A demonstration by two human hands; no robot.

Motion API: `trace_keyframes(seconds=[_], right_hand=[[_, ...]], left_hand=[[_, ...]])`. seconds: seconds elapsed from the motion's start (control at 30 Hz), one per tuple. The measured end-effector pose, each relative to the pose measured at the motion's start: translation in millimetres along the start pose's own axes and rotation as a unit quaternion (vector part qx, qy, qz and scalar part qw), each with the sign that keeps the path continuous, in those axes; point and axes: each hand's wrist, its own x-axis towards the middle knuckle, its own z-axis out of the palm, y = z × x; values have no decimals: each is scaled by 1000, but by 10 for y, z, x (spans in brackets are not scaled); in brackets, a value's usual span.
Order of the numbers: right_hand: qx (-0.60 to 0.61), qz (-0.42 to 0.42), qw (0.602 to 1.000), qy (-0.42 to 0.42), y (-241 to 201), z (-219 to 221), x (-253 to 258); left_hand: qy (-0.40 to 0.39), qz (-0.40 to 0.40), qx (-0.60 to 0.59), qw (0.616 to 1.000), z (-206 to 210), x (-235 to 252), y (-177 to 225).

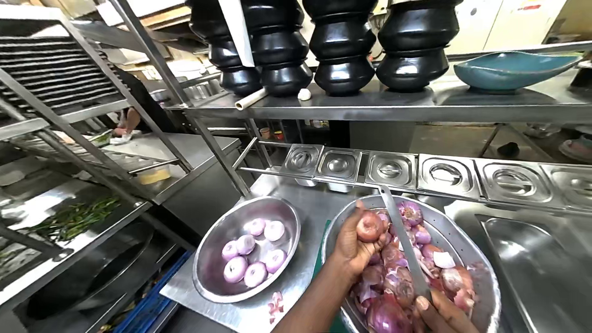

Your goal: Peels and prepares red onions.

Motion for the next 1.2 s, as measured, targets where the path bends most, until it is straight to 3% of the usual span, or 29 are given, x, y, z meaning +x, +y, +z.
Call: trace_keyframes(seconds=[0.1,0.2,0.6,0.77,0.97,1.2], right_hand=[[-158,-51,986,17,-12,-39,28],[-215,-49,975,15,-30,-29,48],[-217,-26,976,-5,-59,-2,55],[-205,-18,979,2,-229,81,133],[-210,-32,977,-10,1,104,-50],[-152,-31,988,-16,-71,142,85]], left_hand=[[-25,-24,-29,999,5,-66,-2],[-52,-36,-32,997,21,-130,-30],[1,3,-20,1000,118,-232,-113],[-1,-3,-3,1000,153,-280,-259],[-21,2,-47,999,142,-248,-187],[-25,4,2,1000,159,-265,-400]])
